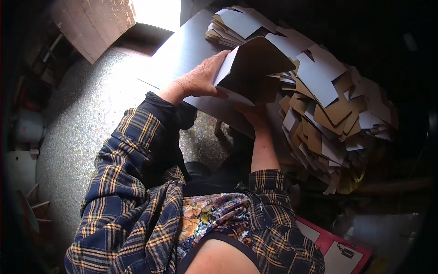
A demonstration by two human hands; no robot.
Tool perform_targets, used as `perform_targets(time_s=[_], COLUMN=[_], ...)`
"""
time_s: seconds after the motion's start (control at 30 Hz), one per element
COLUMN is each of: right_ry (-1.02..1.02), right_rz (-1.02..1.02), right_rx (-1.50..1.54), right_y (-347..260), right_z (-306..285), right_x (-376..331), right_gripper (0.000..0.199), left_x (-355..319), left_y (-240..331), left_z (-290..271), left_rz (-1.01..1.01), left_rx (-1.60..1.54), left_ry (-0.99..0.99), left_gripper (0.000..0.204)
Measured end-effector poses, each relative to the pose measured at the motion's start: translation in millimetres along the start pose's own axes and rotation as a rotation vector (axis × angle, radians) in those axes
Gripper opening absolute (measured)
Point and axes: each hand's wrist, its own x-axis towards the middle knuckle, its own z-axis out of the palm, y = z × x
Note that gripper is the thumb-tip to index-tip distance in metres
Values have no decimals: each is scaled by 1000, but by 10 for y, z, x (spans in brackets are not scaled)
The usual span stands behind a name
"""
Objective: The person picks up a flat cardboard piece from a stack and folds it by hand into a box. This process is repeated with another cardboard piece from the stack.
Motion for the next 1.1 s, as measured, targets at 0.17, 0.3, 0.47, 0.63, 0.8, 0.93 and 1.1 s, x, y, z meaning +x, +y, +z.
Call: perform_targets(time_s=[0.17, 0.3, 0.47, 0.63, 0.8, 0.93, 1.1], right_ry=[99, 154, 126, 179, 469, 745, 773], right_rz=[-33, -175, -134, -119, -164, -305, 110], right_rx=[-337, -191, -242, -148, -86, -698, -1176], right_y=[-289, -238, -314, -293, -644, -772, -820], right_z=[-201, -236, -236, -225, -586, -1236, -1738], right_x=[27, 107, 87, 90, 160, 389, 363], right_gripper=[91, 88, 71, 61, 48, 37, 49], left_x=[-48, -580, -2450, -4635, -5505, -5170, -3023], left_y=[68, 5, -952, -1126, -604, -743, -849], left_z=[-80, -526, -755, -260, 470, 294, -764], left_rz=[33, -123, -695, -1057, -1117, -1197, -824], left_rx=[393, -12, -255, -105, -89, 23, 623], left_ry=[361, 686, 839, 650, -375, -902, 82], left_gripper=[106, 85, 66, 84, 80, 77, 48])
